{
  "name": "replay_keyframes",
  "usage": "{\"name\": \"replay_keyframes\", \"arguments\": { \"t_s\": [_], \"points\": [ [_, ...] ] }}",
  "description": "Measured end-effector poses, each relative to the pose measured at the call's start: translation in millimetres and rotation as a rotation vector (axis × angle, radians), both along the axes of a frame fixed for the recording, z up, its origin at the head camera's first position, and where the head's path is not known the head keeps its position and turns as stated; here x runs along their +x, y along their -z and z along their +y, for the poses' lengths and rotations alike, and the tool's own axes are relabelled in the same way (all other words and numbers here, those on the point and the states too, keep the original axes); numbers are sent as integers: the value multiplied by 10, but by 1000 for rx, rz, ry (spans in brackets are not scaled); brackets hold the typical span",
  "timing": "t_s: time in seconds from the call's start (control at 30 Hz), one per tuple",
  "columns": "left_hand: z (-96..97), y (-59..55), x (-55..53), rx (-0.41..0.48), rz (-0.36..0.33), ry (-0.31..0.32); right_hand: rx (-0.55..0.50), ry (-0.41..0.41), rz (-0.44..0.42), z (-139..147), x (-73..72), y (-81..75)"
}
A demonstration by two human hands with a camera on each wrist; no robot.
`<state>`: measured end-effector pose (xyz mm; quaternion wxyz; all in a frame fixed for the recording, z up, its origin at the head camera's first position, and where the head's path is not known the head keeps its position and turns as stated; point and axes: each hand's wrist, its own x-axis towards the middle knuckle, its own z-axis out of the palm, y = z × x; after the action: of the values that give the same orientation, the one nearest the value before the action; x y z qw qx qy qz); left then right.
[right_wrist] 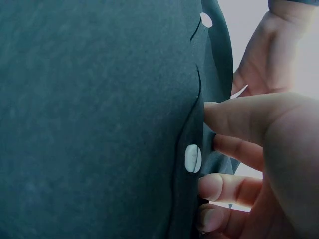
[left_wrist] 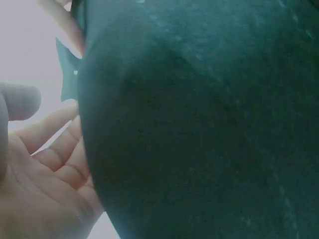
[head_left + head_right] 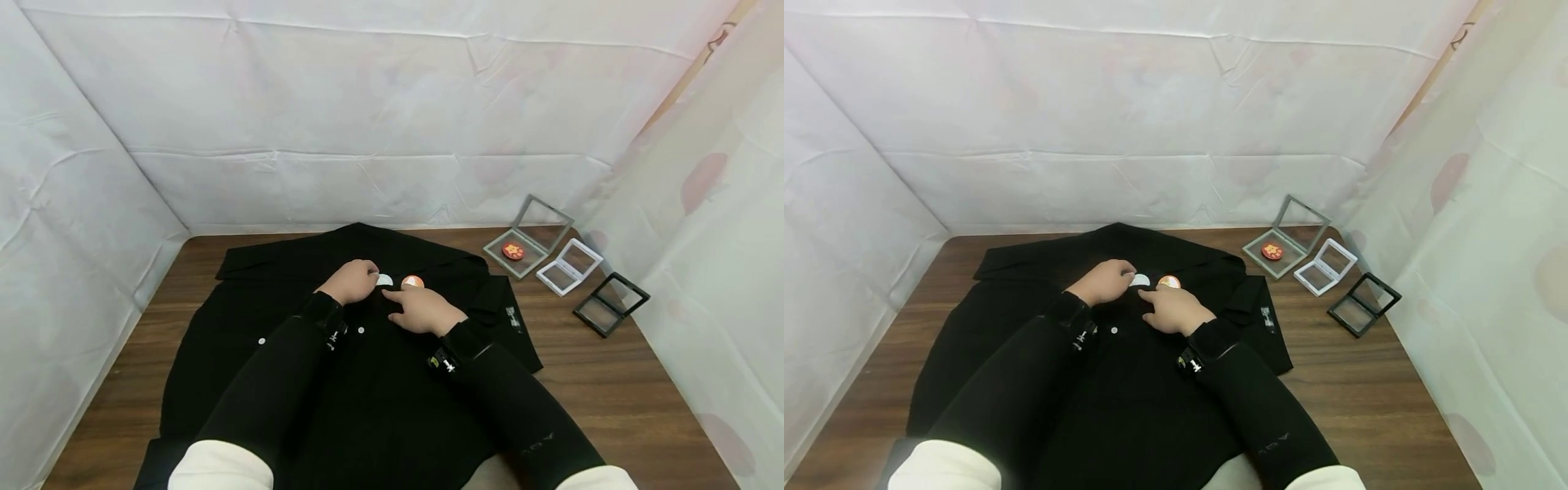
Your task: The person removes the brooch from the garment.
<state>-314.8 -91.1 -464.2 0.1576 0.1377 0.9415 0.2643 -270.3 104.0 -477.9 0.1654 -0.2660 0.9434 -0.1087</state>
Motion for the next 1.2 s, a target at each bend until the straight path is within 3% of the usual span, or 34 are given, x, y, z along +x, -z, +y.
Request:
{"name": "replay_keyframes", "arguments": {
  "t_s": [0.23,0.53,0.77,1.03,1.2],
  "points": [
    [24,90,-128,18,-14,-51,-7,4,-1,9,-7,13],
    [79,117,-97,54,39,-133,-4,3,0,21,2,34],
    [56,240,-133,41,135,-119,-3,-2,-1,19,26,43],
    [-57,291,-162,35,156,-104,-1,7,0,14,61,36],
    [-170,233,-149,21,137,-107,7,7,16,17,66,27]
  ]
}}
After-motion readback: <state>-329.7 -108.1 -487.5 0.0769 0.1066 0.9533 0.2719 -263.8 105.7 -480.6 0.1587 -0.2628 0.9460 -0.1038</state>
